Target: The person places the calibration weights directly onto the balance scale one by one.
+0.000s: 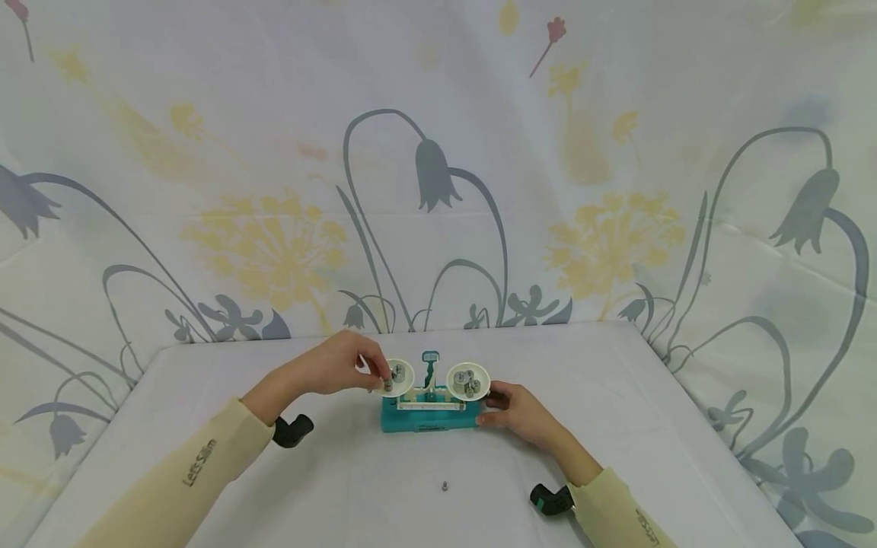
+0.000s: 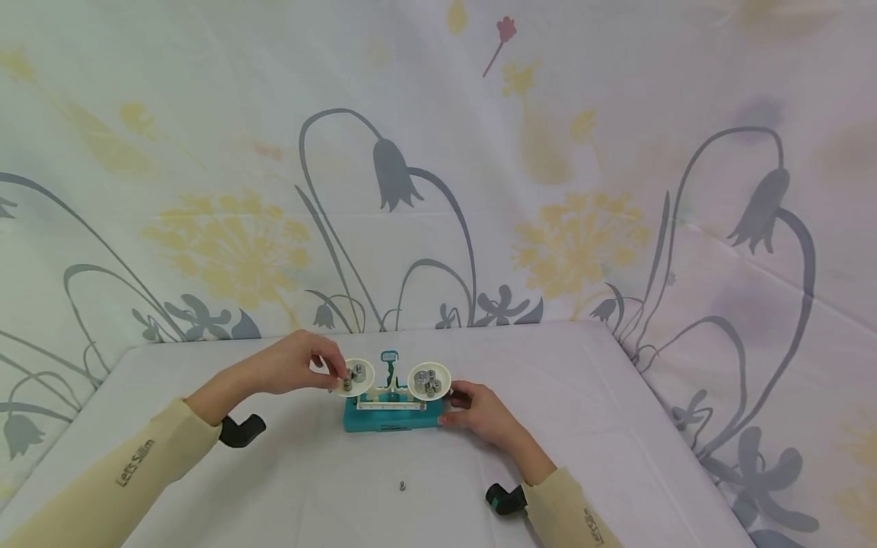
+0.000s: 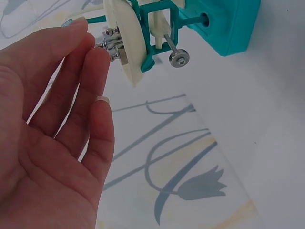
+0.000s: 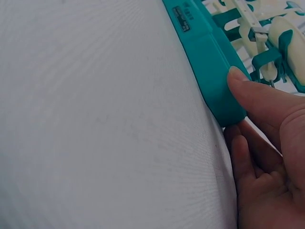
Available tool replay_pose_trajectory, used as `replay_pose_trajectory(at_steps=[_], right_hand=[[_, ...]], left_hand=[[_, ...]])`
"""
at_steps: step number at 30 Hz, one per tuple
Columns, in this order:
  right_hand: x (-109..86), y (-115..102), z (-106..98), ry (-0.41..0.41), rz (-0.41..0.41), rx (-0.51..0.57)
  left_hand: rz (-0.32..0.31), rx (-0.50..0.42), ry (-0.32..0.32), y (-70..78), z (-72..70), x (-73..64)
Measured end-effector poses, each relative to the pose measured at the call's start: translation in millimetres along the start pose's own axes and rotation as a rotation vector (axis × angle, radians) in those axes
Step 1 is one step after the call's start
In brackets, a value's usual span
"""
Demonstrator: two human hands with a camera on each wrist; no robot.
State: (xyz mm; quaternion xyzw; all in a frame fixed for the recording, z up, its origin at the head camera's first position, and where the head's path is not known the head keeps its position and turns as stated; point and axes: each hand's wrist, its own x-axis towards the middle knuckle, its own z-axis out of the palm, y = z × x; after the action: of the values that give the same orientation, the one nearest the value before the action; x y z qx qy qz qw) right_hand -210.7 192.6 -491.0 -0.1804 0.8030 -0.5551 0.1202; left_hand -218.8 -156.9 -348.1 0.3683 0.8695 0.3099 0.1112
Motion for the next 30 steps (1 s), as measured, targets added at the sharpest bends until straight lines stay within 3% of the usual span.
replay_pose_trajectory(at_steps=[17,30], right_hand=[[0.6,0.6,0.3,-0.007,-0.003,0.014],[-0.7,-0.7,0.8,-0.002,-0.007,0.002]], left_hand=[[0.034,-0.109,-0.004,10.4,21.7,-6.6],[0.158,-0.221,-0.006,19.8,54.2,-7.8]])
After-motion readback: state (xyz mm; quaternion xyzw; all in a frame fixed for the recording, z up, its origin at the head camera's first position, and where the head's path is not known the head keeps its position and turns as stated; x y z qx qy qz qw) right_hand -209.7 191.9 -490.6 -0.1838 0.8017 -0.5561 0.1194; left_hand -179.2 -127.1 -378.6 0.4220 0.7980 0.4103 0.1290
